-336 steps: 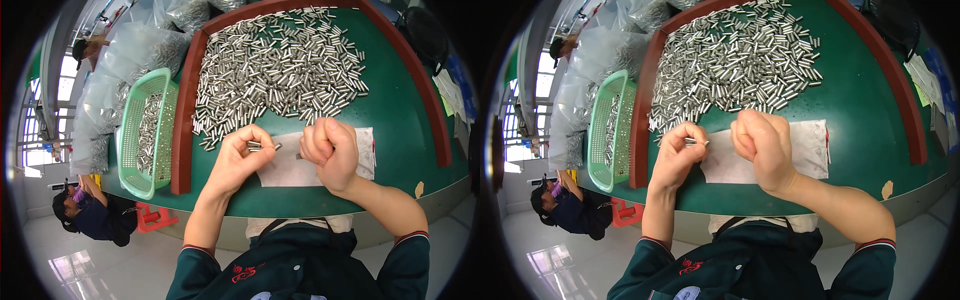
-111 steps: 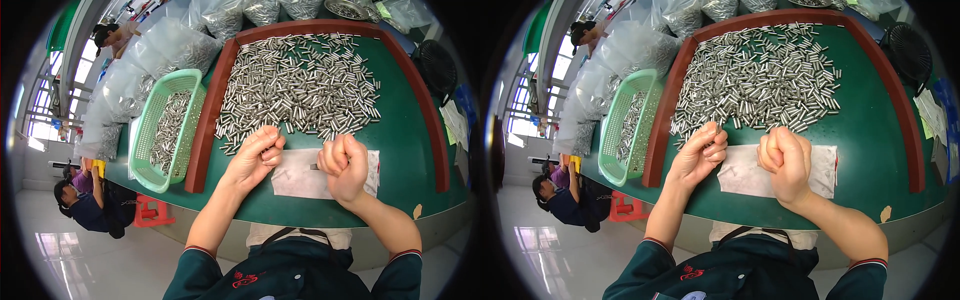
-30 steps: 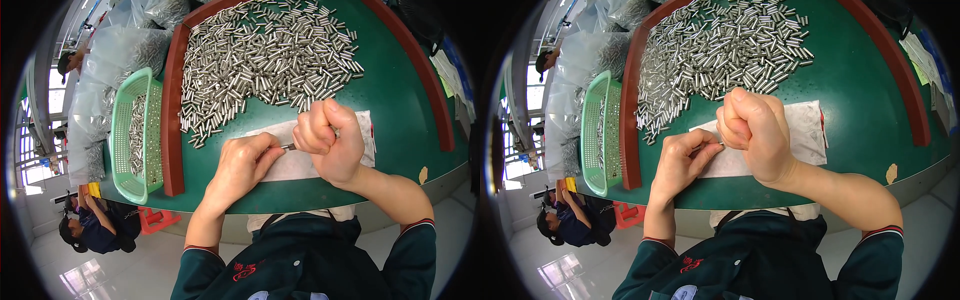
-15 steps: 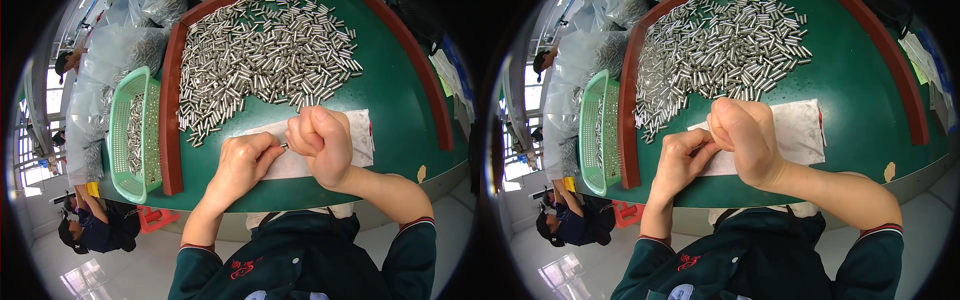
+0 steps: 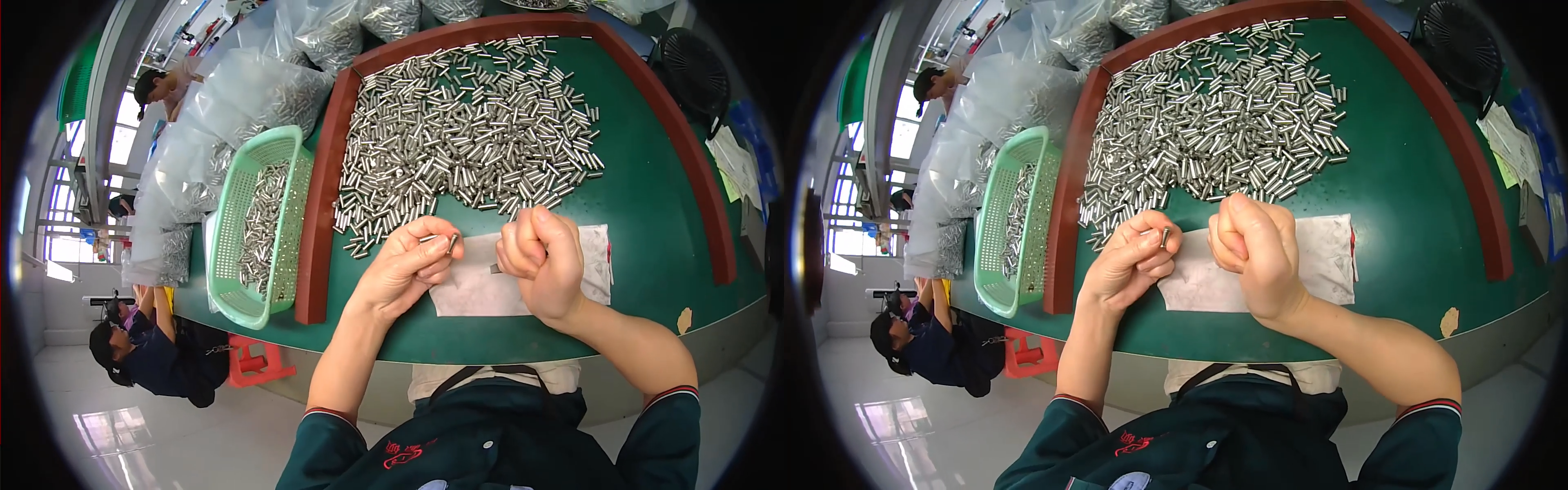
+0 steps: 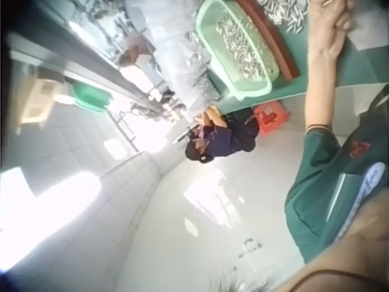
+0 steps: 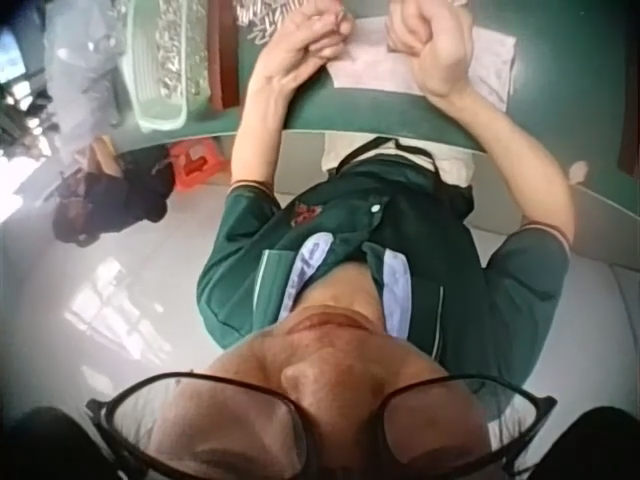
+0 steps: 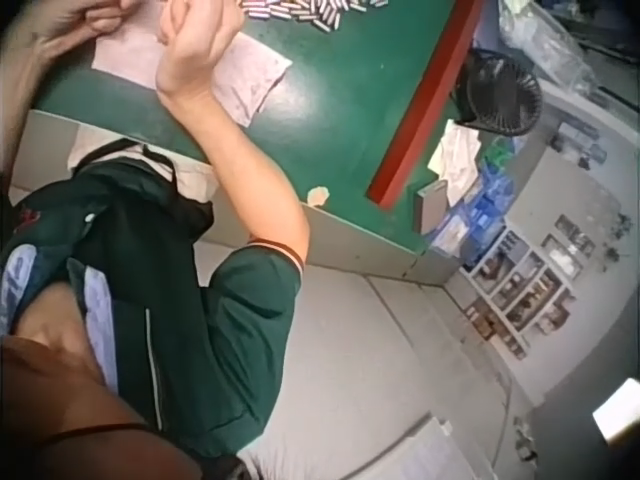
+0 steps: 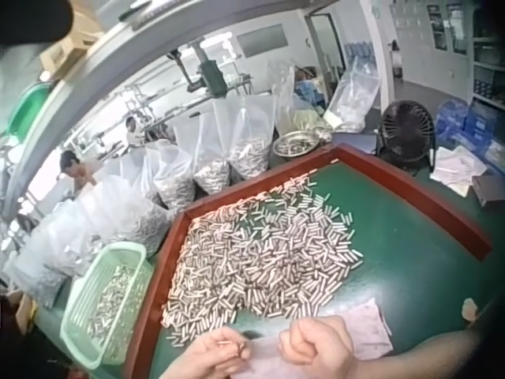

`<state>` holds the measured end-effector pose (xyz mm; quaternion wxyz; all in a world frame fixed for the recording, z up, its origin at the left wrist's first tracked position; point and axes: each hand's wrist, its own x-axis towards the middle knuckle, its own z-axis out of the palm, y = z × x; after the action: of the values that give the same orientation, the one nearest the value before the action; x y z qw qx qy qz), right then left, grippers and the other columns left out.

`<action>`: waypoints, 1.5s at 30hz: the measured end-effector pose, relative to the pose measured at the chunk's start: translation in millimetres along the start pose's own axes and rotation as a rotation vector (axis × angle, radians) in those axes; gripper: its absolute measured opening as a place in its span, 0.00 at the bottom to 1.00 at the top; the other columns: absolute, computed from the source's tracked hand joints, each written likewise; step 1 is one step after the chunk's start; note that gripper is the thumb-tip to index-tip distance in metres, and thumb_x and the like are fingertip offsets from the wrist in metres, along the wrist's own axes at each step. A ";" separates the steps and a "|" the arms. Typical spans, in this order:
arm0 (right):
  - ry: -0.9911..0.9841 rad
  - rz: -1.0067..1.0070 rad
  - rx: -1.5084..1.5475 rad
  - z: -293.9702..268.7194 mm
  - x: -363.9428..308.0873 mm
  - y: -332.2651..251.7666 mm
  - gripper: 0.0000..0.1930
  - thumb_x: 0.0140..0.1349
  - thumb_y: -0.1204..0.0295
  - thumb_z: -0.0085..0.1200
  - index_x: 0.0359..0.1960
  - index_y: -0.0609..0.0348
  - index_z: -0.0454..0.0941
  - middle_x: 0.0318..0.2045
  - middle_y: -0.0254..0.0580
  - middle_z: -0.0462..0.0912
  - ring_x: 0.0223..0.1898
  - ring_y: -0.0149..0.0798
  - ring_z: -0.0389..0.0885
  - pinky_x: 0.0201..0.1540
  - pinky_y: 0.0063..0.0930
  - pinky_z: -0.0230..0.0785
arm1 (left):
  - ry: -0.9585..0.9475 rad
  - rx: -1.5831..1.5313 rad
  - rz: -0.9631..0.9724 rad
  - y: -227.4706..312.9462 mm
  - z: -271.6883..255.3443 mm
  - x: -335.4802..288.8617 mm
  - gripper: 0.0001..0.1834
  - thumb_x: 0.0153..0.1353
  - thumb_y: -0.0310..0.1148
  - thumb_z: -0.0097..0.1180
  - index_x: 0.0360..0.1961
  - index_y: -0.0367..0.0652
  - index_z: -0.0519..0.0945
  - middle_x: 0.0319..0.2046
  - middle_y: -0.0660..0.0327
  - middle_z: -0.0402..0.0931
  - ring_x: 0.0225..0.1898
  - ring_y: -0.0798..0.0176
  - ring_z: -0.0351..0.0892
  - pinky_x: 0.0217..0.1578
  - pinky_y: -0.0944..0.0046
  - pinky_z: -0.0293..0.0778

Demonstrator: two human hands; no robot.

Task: Inspecting small cylindrical metal components using a handheld tool at a factory workbench.

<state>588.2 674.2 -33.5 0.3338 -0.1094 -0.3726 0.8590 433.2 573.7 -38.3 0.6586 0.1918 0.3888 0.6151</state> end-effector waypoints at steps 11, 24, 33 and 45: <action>-0.006 0.001 -0.016 0.1 3.2 -1.3 0.20 0.61 0.67 0.31 0.10 0.54 0.53 0.07 0.29 0.54 0.12 0.23 0.47 0.15 0.19 0.41 | 0.105 0.019 -0.049 7.2 5.0 2.4 0.11 0.59 0.29 0.46 0.41 0.35 0.72 0.26 0.60 0.72 0.14 0.80 0.53 0.15 0.80 0.50; 0.004 0.004 -0.034 -0.4 2.9 -1.0 0.20 0.61 0.67 0.31 0.09 0.54 0.52 0.07 0.29 0.53 0.11 0.23 0.46 0.15 0.19 0.40 | 0.478 0.766 0.429 8.7 -4.6 5.1 0.14 0.58 0.36 0.49 0.21 0.37 0.73 0.11 0.69 0.63 0.14 0.77 0.56 0.15 0.73 0.55; 0.014 0.020 -0.012 -0.6 3.9 -0.8 0.20 0.61 0.66 0.31 0.10 0.54 0.52 0.07 0.29 0.54 0.11 0.23 0.46 0.15 0.18 0.40 | 0.669 1.746 0.516 -3.6 2.1 20.3 0.07 0.49 0.31 0.57 0.24 0.40 0.75 0.10 0.55 0.70 0.12 0.53 0.70 0.15 0.58 0.63; 0.040 -0.012 0.018 -4.8 6.3 -5.3 0.20 0.61 0.62 0.30 0.10 0.50 0.51 0.06 0.27 0.51 0.10 0.25 0.43 0.16 0.21 0.41 | 0.148 1.512 0.320 -7.6 26.8 -0.1 0.03 0.48 0.23 0.57 0.24 0.35 0.76 0.14 0.62 0.72 0.15 0.74 0.67 0.17 0.74 0.64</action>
<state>588.2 683.7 -32.6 0.3476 -0.1214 -0.3588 0.8578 458.2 578.4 -27.1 0.2243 0.6011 0.7136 0.2814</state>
